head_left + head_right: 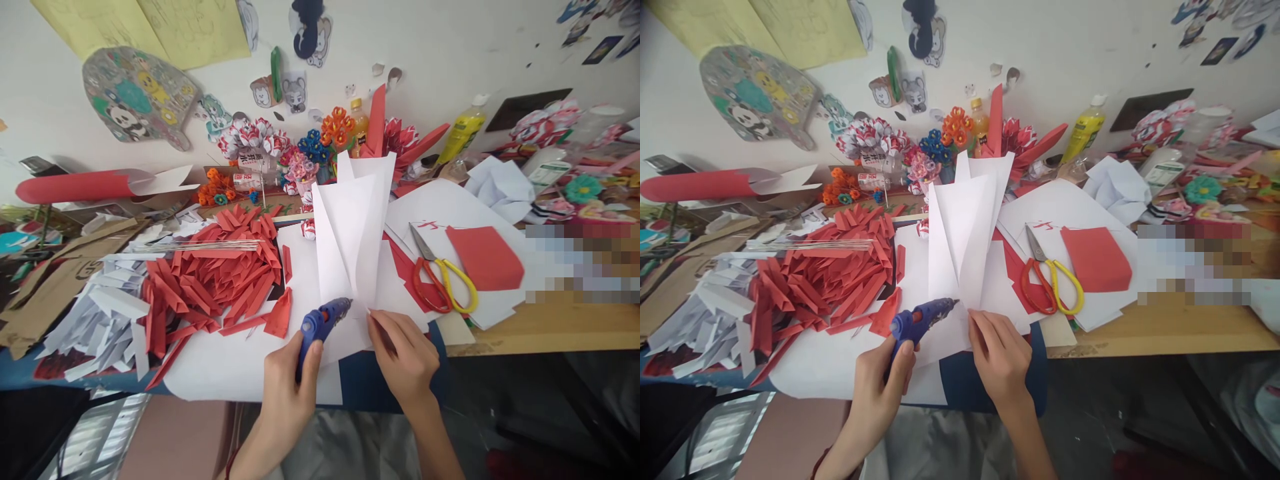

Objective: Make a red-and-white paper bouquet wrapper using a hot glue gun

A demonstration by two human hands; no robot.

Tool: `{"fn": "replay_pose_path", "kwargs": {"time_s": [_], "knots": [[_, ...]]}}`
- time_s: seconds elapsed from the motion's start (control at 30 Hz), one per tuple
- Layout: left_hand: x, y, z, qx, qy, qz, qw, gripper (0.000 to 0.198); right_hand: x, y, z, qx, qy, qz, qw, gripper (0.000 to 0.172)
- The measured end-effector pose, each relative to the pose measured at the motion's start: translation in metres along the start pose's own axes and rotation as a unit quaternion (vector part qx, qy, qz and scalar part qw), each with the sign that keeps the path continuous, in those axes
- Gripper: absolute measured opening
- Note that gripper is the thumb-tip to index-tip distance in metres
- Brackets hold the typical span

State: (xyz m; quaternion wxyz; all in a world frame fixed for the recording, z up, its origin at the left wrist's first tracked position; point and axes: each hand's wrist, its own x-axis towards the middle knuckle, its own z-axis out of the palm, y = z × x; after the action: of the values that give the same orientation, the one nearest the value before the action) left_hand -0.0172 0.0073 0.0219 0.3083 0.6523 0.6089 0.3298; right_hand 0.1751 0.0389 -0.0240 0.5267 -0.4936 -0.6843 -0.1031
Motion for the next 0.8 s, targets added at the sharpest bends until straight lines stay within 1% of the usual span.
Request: {"fn": "replay_pose_path", "kwargs": {"time_s": [0.07,0.2,0.37,0.53,0.67,0.73,0.8], "knots": [[0.0,0.0,-0.001,0.003,-0.002,0.003,1.0,0.042,0.001,0.0,0.0,-0.004,0.0,0.0,1.0,0.026],[0.002,0.0,-0.002,0.016,0.019,0.002,1.0,0.043,0.002,0.001,0.001,-0.008,0.002,0.0,1.0,0.025],[0.002,0.002,-0.004,0.014,0.001,0.022,1.0,0.039,0.001,0.0,0.001,-0.007,0.0,0.004,1.0,0.022],[0.001,0.005,-0.007,0.038,0.02,0.035,0.998,0.039,0.001,-0.001,0.0,-0.008,0.002,0.003,1.0,0.022],[-0.003,0.006,-0.012,0.054,0.017,0.066,0.996,0.036,0.0,-0.001,0.0,-0.009,-0.006,0.0,1.0,0.023],[-0.007,0.004,-0.018,0.069,0.025,0.087,0.994,0.028,0.0,0.0,0.0,-0.01,-0.008,-0.002,1.0,0.024],[-0.011,-0.001,-0.025,0.086,0.042,0.127,0.987,0.02,-0.001,0.0,0.001,-0.008,-0.01,-0.001,1.0,0.023]]}}
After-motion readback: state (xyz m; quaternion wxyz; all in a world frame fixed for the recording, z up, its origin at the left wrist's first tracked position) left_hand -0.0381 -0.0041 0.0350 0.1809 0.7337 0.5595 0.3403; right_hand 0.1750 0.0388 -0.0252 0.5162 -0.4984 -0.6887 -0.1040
